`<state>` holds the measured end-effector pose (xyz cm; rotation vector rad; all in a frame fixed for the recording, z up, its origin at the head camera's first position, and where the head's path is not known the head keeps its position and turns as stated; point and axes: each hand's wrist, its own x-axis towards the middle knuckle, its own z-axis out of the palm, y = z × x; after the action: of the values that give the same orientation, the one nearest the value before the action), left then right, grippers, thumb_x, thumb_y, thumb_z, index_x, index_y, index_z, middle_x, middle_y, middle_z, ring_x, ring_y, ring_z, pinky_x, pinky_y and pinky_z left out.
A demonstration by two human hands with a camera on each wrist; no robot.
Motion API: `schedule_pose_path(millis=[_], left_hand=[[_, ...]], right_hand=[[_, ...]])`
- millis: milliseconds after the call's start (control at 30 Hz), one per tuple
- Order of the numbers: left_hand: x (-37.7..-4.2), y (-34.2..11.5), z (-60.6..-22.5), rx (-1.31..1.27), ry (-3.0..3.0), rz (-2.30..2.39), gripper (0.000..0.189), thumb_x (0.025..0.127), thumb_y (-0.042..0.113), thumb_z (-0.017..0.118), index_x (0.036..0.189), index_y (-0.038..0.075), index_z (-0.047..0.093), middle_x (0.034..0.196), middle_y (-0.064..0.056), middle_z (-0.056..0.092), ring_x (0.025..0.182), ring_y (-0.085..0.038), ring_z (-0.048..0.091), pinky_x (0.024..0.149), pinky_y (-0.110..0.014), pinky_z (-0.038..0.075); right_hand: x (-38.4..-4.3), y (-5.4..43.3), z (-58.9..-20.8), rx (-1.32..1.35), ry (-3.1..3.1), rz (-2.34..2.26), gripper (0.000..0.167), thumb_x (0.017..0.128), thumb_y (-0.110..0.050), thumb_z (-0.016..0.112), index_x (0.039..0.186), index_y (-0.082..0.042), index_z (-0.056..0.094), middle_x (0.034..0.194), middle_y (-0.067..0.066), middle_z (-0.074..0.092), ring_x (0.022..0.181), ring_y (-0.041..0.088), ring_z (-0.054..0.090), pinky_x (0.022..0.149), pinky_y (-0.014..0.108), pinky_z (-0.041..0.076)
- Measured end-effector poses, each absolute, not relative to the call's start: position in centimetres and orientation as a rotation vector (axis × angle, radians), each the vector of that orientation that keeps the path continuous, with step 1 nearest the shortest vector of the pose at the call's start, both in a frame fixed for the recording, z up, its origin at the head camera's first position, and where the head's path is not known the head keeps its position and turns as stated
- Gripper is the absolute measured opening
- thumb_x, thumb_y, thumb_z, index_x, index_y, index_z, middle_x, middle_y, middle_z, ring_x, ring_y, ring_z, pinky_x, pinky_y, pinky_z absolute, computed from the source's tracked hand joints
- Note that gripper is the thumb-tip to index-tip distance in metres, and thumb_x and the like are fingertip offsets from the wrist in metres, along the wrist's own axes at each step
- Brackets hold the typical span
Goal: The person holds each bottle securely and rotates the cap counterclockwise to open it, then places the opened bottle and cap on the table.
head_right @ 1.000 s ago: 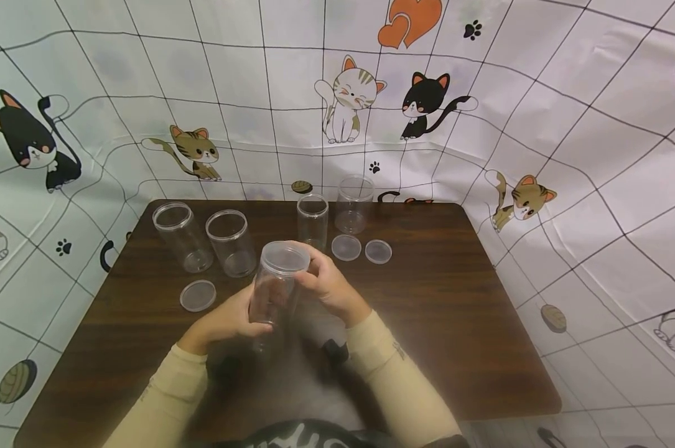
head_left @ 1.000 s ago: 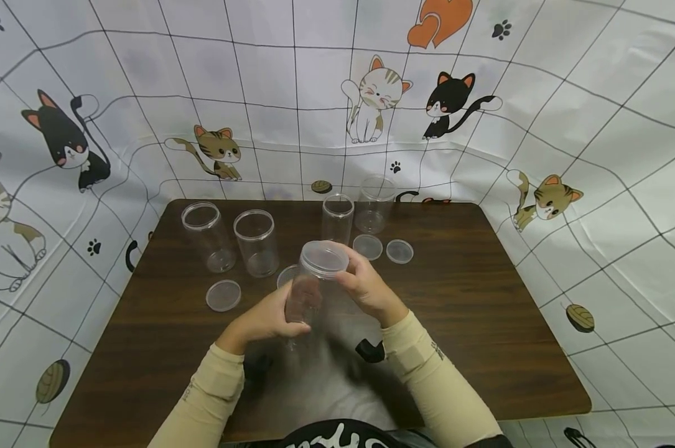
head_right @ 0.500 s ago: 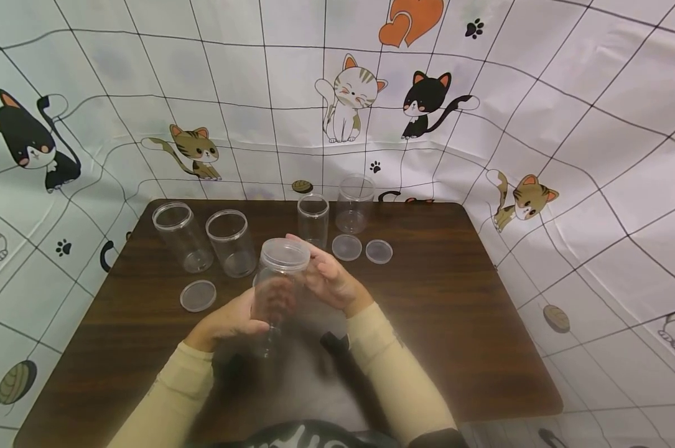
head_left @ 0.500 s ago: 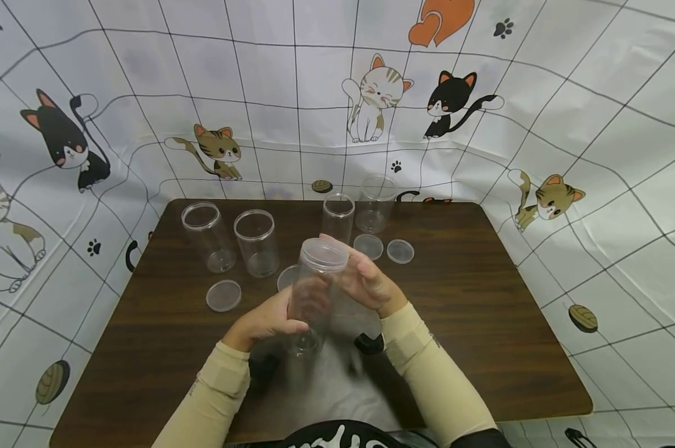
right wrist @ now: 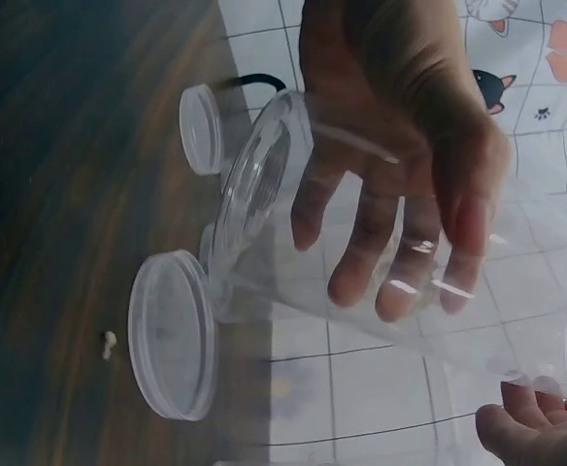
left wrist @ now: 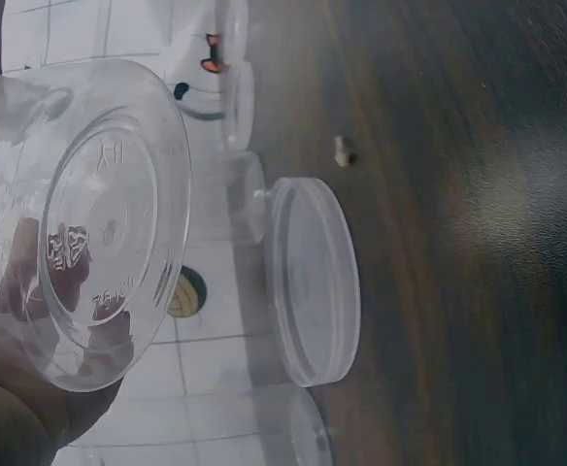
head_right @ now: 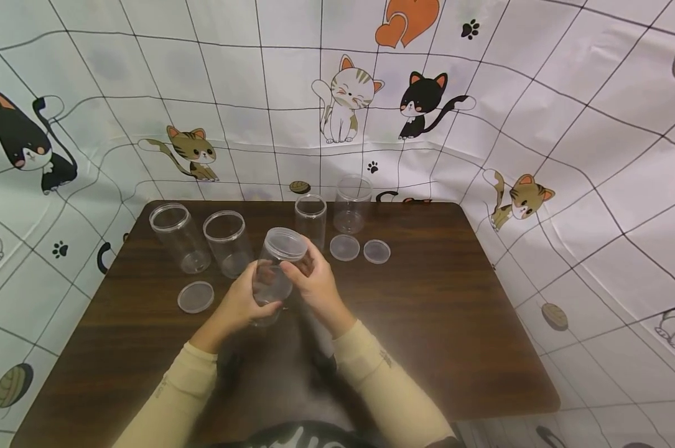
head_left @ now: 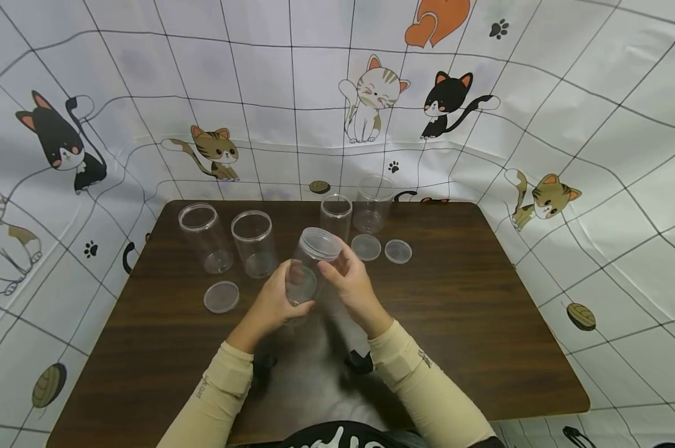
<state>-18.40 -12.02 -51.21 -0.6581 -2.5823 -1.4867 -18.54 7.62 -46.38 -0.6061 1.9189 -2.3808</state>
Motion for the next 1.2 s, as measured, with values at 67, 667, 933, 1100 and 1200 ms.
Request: schedule_pose_path(millis=[67, 667, 933, 1100, 1200], left_hand=[[-18.2, -12.0, -50.9, -0.69, -2.582, -1.504, 0.085, 0.071, 0.01, 0.091, 0.14, 0.0, 0.043, 0.119, -0.015, 0.062, 0.108, -0.03, 0.063, 0.092, -0.046, 0.053], [-17.0, -13.0, -49.5, -1.514, -2.248, -2.542, 0.088, 0.09, 0.022, 0.079, 0.152, -0.008, 0.024, 0.141, -0.024, 0.05, 0.126, -0.023, 0.056, 0.105, -0.038, 0.047], [-17.3, -13.3, -50.2, -1.125, -2.3, -2.328, 0.077, 0.087, 0.006, 0.077, 0.147, -0.005, 0.031, 0.13, -0.034, 0.049, 0.118, -0.045, 0.056, 0.094, -0.042, 0.054], [-17.7, -13.2, -50.8, -0.769, -2.511, -1.912, 0.079, 0.081, 0.005, 0.084, 0.144, 0.003, 0.037, 0.128, -0.019, 0.056, 0.115, -0.034, 0.06, 0.092, -0.042, 0.055], [-17.8, -12.8, -50.9, -0.695, -2.558, -1.71, 0.082, 0.077, 0.01, 0.088, 0.142, 0.001, 0.04, 0.124, -0.017, 0.059, 0.112, -0.034, 0.061, 0.094, -0.047, 0.053]], right_hand=[[-18.6, 7.6, -46.2, -0.63, 1.945, -2.375, 0.085, 0.089, -0.049, 0.076, 0.152, -0.004, 0.04, 0.142, 0.02, 0.053, 0.129, 0.027, 0.054, 0.105, 0.035, 0.046], [-20.8, 9.9, -44.5, -1.218, 1.166, -2.002, 0.099, 0.089, -0.053, 0.072, 0.158, 0.001, 0.025, 0.15, 0.01, 0.049, 0.141, 0.027, 0.043, 0.117, 0.043, 0.031], [-19.8, 9.5, -46.2, -0.767, 1.444, -2.356, 0.111, 0.083, -0.052, 0.079, 0.158, 0.005, 0.02, 0.151, 0.022, 0.04, 0.136, 0.024, 0.046, 0.113, 0.038, 0.039], [-18.3, 8.5, -46.5, -0.615, 1.88, -2.324, 0.106, 0.083, -0.059, 0.076, 0.157, -0.001, 0.028, 0.153, 0.023, 0.042, 0.136, 0.03, 0.047, 0.108, 0.038, 0.043], [-18.0, 7.9, -46.6, -0.604, 1.95, -2.315, 0.1, 0.086, -0.056, 0.076, 0.158, -0.005, 0.028, 0.151, 0.021, 0.045, 0.136, 0.033, 0.047, 0.108, 0.04, 0.043]])
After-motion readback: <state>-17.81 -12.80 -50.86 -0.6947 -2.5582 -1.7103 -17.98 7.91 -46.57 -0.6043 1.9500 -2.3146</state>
